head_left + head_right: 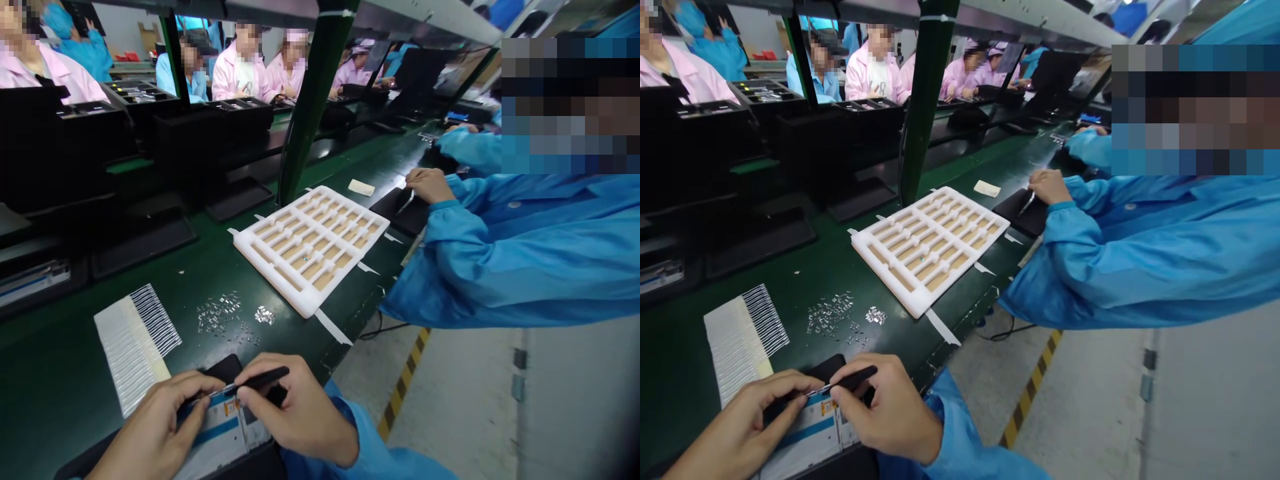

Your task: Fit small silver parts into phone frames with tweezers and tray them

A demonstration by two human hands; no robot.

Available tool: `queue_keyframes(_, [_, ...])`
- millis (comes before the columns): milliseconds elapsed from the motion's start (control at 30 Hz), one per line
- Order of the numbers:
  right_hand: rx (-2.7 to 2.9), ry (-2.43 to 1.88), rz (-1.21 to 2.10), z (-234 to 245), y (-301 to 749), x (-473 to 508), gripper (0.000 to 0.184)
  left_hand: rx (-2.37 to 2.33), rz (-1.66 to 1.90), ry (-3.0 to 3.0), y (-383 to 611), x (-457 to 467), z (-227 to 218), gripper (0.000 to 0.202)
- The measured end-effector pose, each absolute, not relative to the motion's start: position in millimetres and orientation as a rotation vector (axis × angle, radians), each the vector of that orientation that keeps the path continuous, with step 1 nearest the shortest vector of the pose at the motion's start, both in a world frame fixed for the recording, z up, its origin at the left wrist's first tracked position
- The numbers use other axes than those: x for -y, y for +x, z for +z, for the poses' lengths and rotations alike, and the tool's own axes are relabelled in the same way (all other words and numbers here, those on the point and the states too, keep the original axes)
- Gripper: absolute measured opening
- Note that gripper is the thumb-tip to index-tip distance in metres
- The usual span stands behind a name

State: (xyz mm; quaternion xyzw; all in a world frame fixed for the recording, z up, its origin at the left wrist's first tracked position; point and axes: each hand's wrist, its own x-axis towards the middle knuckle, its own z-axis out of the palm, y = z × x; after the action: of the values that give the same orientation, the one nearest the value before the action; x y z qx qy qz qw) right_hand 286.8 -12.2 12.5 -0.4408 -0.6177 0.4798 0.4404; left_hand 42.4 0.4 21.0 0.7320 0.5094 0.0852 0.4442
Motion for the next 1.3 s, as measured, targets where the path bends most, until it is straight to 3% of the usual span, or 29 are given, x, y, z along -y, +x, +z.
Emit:
queue_keyframes(700, [1.476,-1.121,1.141,11,286,14,0.015,-1.400,0.374,1.862,53,2,5,0.027])
queue_keyframes(1100, [1.648,-0.910,0.968,1,287,21,0.018,-1.362,0.347,1.813,55,2,11,0.035])
queue_keyframes(1300, [1.736,-0.839,0.874,-3,289,22,0.019,-1.271,0.382,2.173,50,3,20,0.032])
